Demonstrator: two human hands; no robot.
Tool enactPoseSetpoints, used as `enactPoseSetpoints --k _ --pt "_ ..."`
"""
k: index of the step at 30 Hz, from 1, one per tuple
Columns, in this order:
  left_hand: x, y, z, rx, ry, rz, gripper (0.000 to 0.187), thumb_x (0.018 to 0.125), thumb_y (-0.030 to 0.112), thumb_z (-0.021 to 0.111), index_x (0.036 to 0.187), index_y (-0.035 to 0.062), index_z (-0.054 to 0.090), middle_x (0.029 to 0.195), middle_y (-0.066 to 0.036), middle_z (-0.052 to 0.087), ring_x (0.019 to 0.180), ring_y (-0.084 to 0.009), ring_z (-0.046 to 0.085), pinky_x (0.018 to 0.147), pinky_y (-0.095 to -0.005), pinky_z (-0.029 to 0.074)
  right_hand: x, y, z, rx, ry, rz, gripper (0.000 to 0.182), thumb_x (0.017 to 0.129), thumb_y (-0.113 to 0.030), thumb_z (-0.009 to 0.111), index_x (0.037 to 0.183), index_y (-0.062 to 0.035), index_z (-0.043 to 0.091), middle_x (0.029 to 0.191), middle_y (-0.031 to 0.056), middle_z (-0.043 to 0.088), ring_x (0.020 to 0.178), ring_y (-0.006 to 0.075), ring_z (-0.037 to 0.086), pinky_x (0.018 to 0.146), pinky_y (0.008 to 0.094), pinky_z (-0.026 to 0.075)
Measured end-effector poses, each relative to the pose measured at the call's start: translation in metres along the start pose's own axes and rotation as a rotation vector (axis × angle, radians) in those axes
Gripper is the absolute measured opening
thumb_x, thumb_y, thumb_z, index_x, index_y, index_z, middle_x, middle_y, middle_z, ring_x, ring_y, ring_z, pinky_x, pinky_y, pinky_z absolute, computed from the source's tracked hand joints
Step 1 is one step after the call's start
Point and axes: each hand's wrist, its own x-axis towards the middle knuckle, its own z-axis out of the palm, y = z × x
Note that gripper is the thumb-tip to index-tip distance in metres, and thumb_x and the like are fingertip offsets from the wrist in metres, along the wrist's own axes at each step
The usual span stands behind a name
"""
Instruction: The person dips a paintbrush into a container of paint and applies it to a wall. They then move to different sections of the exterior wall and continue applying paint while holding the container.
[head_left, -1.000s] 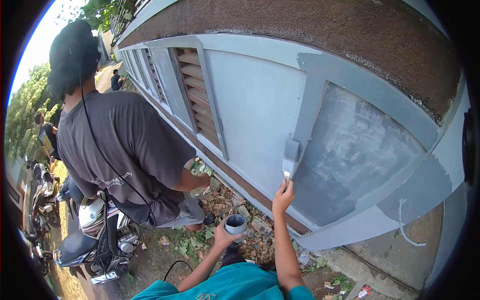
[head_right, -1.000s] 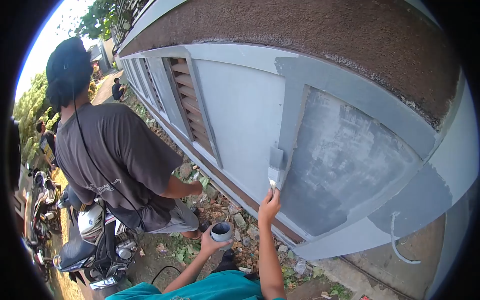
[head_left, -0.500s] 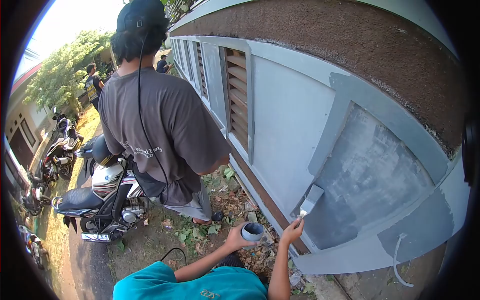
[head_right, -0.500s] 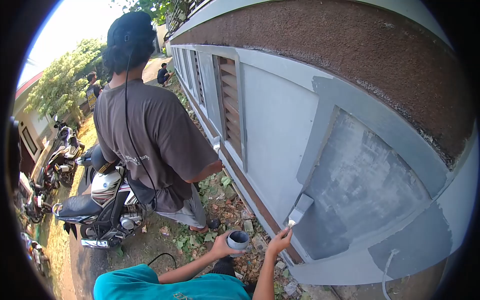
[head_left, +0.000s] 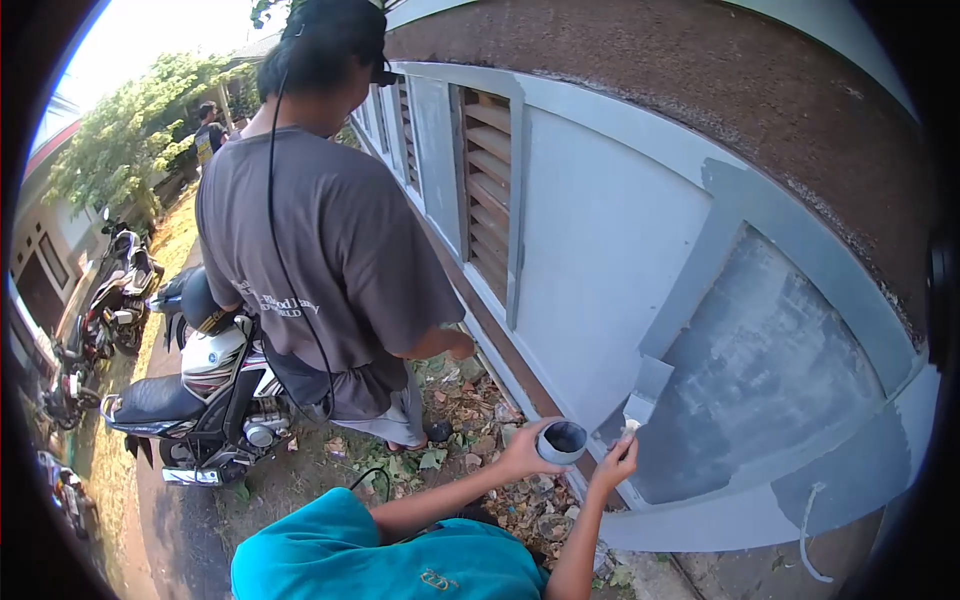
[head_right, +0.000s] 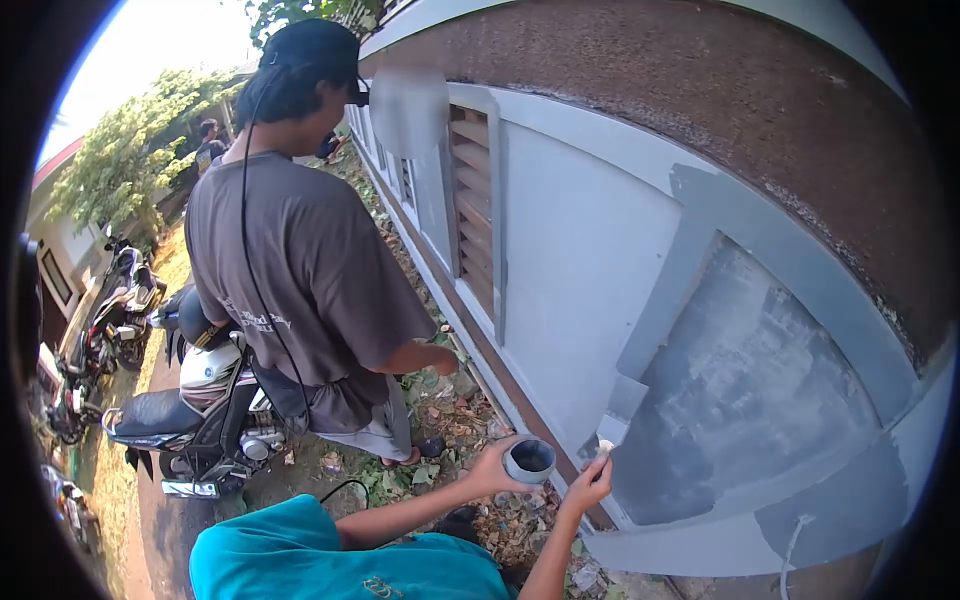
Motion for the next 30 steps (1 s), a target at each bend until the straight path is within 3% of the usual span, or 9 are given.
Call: enactPoseSetpoints --k 3,11,16,20,25,27,28,29,30 --pt "0.035 0.024 -0.010 0.074 0.032 0.128 0.080 0.051 0.034 0.088 0.118 0.0020 0.058 0.110 -0.015 0.066 0.103 -0.0299 0.063 0.092 -0.0386 0.046 0.007 -0.011 0.020 0.111 -0.034 -0.021 0.030 0.100 -0.022 0.048 0.101 0.0049 0.061 0.063 0.0016 0.051 0.054 0.0102 0.044 0.049 0.0276 0.037" --pt "0.064 0.048 -0.034 -0.075 0.034 0.164 0.081 0.052 0.035 0.088 0.119 0.0013 0.057 0.111 -0.015 0.066 0.103 -0.0295 0.064 0.093 -0.0380 0.046 0.020 -0.048 0.041 0.094 -0.102 -0.162 0.037 0.101 -0.030 0.047 0.096 0.0031 0.062 0.064 -0.0020 0.049 0.055 0.0050 0.040 0.046 0.0231 0.030" --pt "0.055 0.040 -0.035 -0.021 0.049 0.098 0.081 0.052 0.034 0.090 0.118 -0.0002 0.058 0.108 -0.015 0.067 0.102 -0.0253 0.064 0.093 -0.0373 0.047 0.014 -0.053 0.030 0.099 -0.120 -0.008 0.032 0.101 -0.024 0.047 0.090 0.0034 0.060 0.063 -0.0001 0.050 0.055 0.0078 0.041 0.049 0.0266 0.033" --pt "0.049 0.039 -0.022 -0.130 -0.043 0.022 0.075 0.054 0.021 0.091 0.117 -0.0022 0.057 0.106 -0.009 0.066 0.099 -0.0148 0.062 0.092 -0.0327 0.048 0.005 -0.030 0.012 0.114 -0.076 0.102 0.029 0.099 -0.023 0.052 0.091 0.0029 0.062 0.061 -0.0015 0.051 0.055 0.0062 0.044 0.051 0.0247 0.036" --pt "0.042 0.022 0.005 -0.194 -0.179 0.016 0.072 0.055 0.009 0.086 0.118 -0.0039 0.054 0.107 -0.010 0.063 0.097 -0.0193 0.061 0.090 -0.0334 0.048 0.002 -0.049 -0.016 -0.033 0.047 0.098 0.031 0.091 -0.026 0.064 0.103 0.0030 0.064 0.056 0.0074 0.052 0.052 0.0093 0.045 0.049 0.0280 0.040" --pt "0.038 -0.004 0.016 -0.099 -0.223 0.027 0.075 0.056 0.008 0.086 0.122 -0.0039 0.052 0.110 -0.012 0.061 0.098 -0.0203 0.060 0.090 -0.0337 0.048 -0.003 -0.041 -0.025 -0.118 0.088 0.121 0.034 0.089 -0.029 0.066 0.102 0.0015 0.065 0.064 0.0171 0.060 0.051 0.0216 0.056 0.052 0.0330 0.045" --pt "0.035 -0.021 0.024 -0.141 -0.230 0.016 0.076 0.057 0.006 0.085 0.124 -0.0043 0.051 0.112 -0.013 0.060 0.100 -0.0211 0.059 0.090 -0.0343 0.047 -0.006 -0.044 -0.026 -0.015 0.181 0.023 0.028 0.090 -0.025 0.066 0.103 0.0003 0.065 0.056 0.0067 0.048 0.054 0.0066 0.040 0.047 0.0287 0.036" --pt "0.033 -0.021 0.031 -0.161 -0.296 -0.057 0.074 0.058 0.004 0.084 0.124 -0.0045 0.051 0.114 -0.014 0.059 0.102 -0.0222 0.058 0.091 -0.0347 0.047 -0.006 -0.056 -0.044 -0.049 0.084 0.089 0.031 0.087 -0.030 0.067 0.102 -0.0023 0.066 0.071 0.0202 0.062 0.057 0.0330 0.060 0.056 0.0358 0.047" --pt "0.030 -0.026 0.040 -0.166 -0.323 -0.031 0.075 0.059 0.003 0.084 0.126 -0.0047 0.050 0.117 -0.015 0.058 0.104 -0.0240 0.058 0.092 -0.0358 0.046 -0.010 -0.071 -0.058 -0.106 0.089 0.103 0.028 0.087 -0.029 0.066 0.101 -0.0050 0.067 0.073 0.0189 0.064 0.061 0.0355 0.060 0.058 0.0383 0.047"
